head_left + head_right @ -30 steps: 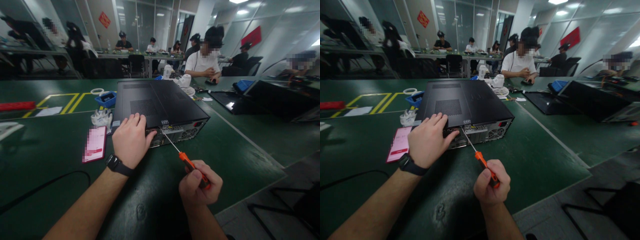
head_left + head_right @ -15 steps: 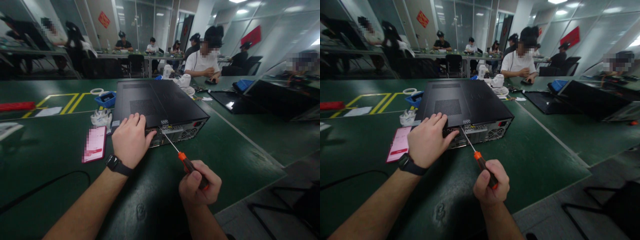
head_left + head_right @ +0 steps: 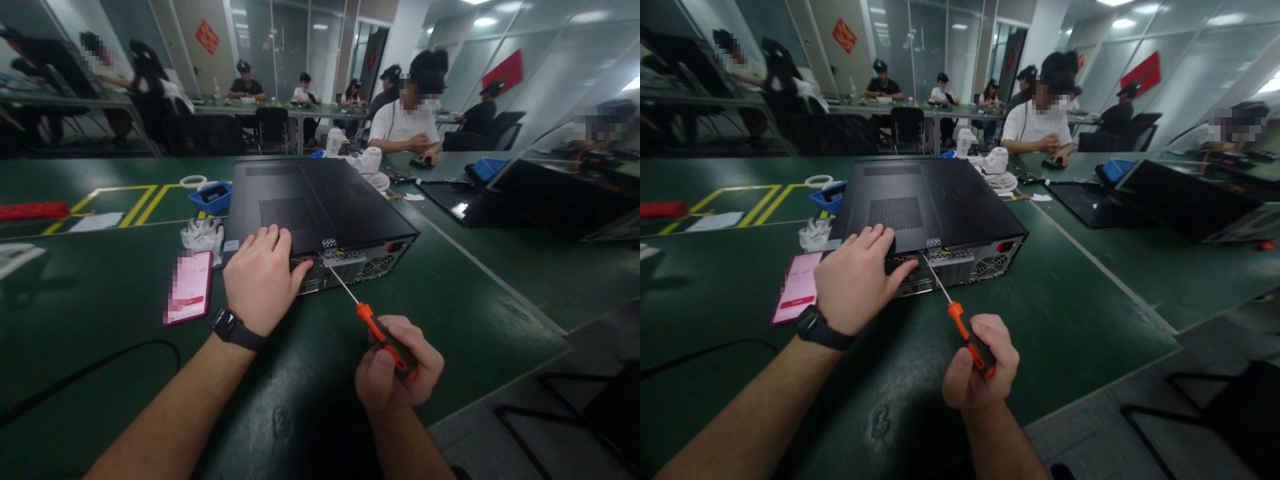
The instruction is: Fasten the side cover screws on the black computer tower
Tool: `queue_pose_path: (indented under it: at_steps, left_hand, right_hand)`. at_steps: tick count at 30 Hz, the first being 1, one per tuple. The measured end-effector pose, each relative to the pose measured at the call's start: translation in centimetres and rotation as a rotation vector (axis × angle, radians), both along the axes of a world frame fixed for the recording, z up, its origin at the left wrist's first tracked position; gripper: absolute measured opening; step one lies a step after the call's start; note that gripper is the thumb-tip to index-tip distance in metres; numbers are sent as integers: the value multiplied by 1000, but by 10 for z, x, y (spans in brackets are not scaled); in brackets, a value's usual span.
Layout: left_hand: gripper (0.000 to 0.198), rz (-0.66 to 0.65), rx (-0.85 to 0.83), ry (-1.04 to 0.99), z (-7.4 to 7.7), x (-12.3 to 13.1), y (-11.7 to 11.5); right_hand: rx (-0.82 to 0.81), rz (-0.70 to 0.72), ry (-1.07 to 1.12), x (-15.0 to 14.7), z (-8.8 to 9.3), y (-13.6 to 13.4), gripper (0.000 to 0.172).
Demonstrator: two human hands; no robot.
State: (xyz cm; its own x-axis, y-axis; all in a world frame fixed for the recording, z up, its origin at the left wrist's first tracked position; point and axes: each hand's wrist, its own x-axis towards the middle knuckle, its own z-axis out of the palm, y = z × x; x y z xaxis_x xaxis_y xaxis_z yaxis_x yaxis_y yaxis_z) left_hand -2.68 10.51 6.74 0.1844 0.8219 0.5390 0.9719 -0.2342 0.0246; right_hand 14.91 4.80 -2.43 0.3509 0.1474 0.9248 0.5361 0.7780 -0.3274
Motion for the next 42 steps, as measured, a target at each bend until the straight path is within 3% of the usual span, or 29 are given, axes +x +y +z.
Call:
queue_pose_path:
  at_steps: [6, 12, 18, 24, 30, 36, 42]
  left_hand:
    - [49, 6, 7, 8, 0, 0, 0]
    - [47, 6, 5, 5, 0, 1, 0]
    - [49, -3, 5, -4, -1, 0, 0]
    - [48, 1, 0, -7, -1, 0, 0]
    - [48, -1, 2, -9, -1, 0, 0]
    - [47, -5, -1, -17, -1, 0, 0]
    - [47, 9, -2, -6, 0, 1, -1]
  right_hand:
    - [-21, -89, -4, 1, 0, -1, 26]
    - [-2, 19, -18, 1, 0, -1, 27]
    - [-56, -127, -10, 1, 0, -3, 22]
    - [-48, -10, -3, 0, 0, -3, 22]
    - [-1, -100, -12, 2, -1, 0, 25]
    - [-5, -15, -14, 1, 0, -1, 24]
    - [-46, -100, -3, 1, -1, -2, 22]
